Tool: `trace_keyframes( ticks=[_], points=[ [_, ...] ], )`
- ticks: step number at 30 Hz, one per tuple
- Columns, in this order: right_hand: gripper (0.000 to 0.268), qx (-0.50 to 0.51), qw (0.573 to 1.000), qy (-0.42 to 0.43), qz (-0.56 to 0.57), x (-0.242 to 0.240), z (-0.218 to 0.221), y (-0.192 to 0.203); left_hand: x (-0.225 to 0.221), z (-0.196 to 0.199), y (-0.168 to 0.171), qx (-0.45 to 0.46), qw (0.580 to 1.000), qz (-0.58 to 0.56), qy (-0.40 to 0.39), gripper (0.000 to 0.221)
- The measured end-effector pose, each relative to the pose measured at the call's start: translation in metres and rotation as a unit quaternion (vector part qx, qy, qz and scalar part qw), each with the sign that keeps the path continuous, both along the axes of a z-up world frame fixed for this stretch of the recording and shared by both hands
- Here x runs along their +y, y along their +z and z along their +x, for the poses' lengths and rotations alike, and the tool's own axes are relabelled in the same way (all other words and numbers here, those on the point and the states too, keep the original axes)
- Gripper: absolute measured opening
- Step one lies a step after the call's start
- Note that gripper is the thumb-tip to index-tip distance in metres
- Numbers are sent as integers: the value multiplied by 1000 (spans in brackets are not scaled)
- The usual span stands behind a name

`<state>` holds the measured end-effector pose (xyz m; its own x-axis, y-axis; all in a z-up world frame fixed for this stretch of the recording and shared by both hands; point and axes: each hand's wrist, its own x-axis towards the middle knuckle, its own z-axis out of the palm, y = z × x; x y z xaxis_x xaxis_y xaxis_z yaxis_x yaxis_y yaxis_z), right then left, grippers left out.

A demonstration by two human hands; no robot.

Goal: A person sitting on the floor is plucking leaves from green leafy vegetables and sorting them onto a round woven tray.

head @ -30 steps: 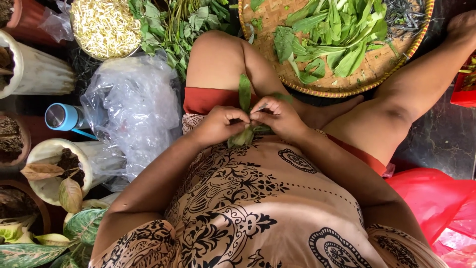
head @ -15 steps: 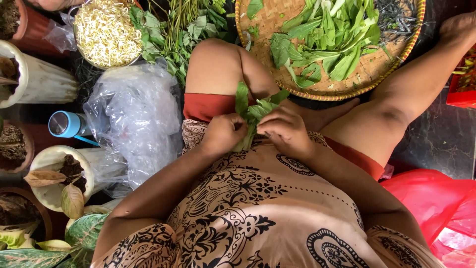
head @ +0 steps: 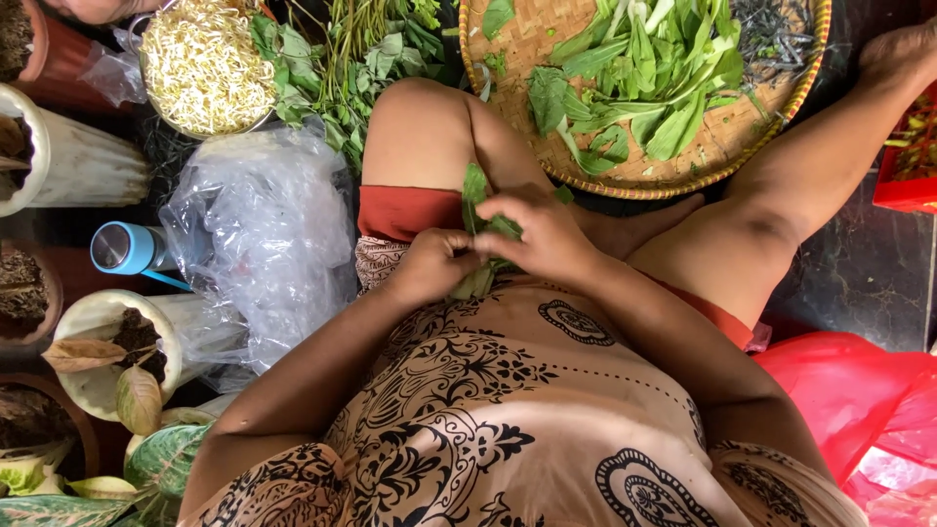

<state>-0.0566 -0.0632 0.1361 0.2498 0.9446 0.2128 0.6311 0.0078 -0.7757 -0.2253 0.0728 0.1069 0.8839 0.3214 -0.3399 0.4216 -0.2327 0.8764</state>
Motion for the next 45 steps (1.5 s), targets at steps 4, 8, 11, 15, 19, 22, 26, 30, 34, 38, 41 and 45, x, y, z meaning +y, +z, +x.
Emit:
trace_keyframes(
  ticks=[4,8,11,15,19,22,26,30,34,38,41,45],
  points=[
    [26,-95,994,51,-21,-9,-5,0,-6,2,-3,-9,999,6,36,16],
    [15,-34,999,-8,-27,-12,-12,-12,-11,4,-2,9,997,1,82,15],
    [17,-6,997,-41,-58,-16,-16,-29,-10,3,-13,29,993,-33,111,16],
    [15,33,997,-4,-73,-15,-30,-32,2,4,-27,76,982,-121,125,27],
    [20,-7,998,9,-68,-16,-33,3,0,6,-1,61,984,-102,133,23],
    [17,37,987,-28,-154,-18,-34,-8,-1,5,-10,42,988,-88,123,22],
    [18,106,976,-82,-171,-15,-26,-35,-6,5,-18,23,994,-32,105,18],
    [21,180,957,-105,-202,-13,-21,-64,-18,3,-6,23,994,8,108,12],
    [18,130,971,-124,-156,-12,-34,-59,-22,4,3,-11,994,60,87,13],
    [10,-184,962,-196,-38,-5,-49,-65,-22,10,15,-13,990,126,57,15],
    [16,-247,944,-217,22,-3,-53,-58,-17,8,-2,7,990,124,66,15],
    [29,19,986,-151,-68,-19,-44,-56,-17,5,-6,20,992,37,115,15]
  ],
)
